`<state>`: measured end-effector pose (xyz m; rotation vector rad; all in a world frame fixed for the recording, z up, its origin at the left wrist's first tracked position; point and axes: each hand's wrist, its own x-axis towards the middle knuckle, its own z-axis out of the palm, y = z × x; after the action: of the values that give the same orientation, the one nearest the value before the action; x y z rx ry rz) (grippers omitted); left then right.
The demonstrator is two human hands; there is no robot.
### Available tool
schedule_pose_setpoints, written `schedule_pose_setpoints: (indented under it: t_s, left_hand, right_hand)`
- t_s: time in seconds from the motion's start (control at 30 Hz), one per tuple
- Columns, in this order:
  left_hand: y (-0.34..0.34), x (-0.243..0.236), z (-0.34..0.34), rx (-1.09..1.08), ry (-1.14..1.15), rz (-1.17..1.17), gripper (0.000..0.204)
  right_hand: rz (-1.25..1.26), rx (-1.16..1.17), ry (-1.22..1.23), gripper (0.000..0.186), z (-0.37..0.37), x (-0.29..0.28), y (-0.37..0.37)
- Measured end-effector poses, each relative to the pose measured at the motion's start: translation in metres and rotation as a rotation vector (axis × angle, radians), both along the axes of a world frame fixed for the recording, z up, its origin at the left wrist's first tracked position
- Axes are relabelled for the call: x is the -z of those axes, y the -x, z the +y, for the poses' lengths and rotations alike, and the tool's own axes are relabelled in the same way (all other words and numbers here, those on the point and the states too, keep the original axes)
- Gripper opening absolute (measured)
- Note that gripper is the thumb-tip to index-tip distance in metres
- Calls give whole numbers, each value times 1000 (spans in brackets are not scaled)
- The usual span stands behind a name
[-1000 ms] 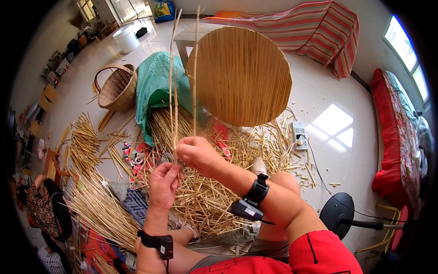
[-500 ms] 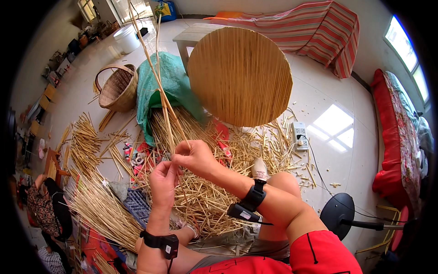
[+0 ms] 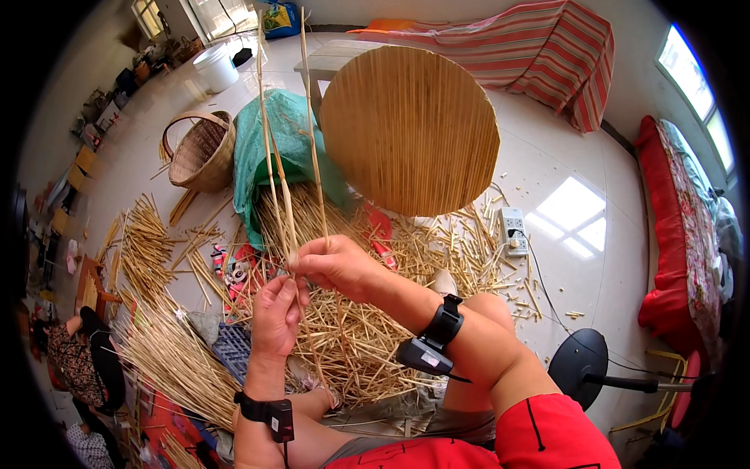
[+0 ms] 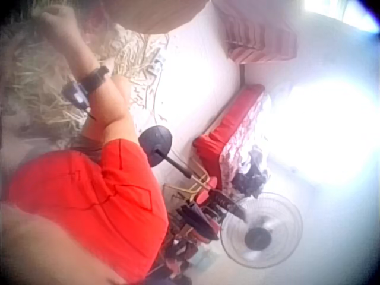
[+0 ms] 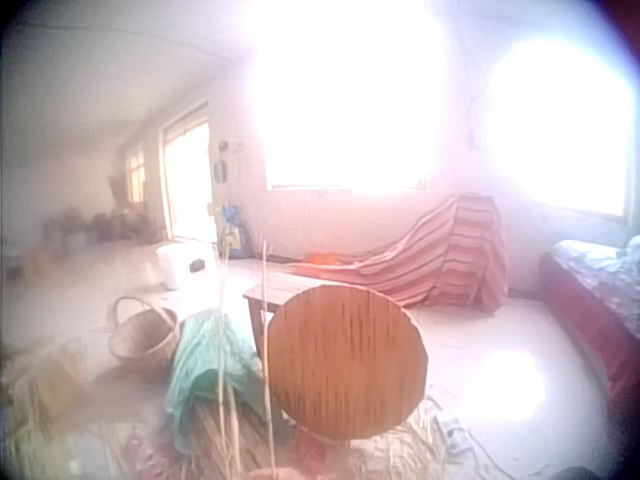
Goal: The person weaves together thin bamboo stalks by hand, inserting new stalks into the structure and pulling them through to secure them.
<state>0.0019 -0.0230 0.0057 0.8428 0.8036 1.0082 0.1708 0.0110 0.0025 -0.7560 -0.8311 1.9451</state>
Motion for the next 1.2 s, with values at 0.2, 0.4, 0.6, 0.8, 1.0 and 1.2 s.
schedule_pose_setpoints:
  t_s: [0.2,0.4,0.6,0.8,1.0,1.2]
  left_hand:
    - [2,-1,-2,52,13,-77,16]
    - [-2,-1,-2,27,-13,27,12]
    - [-12,7,-1,-170,-170,416,10]
    - [-14,5,-3,-178,-192,399,11]
    - [-8,-1,0,-121,-121,341,12]
    - [-7,7,0,-126,-145,450,12]
  right_hand:
    - [111,-71,69,12,-1,-3,-2]
    - [14,-17,15,12,-1,-1,-3]
    - [-371,170,-263,9,-6,-6,4]
    - [-351,146,-199,9,-2,4,5]
    - [-360,194,-224,13,-4,-5,5]
    - [-474,326,-366,19,-2,-7,6]
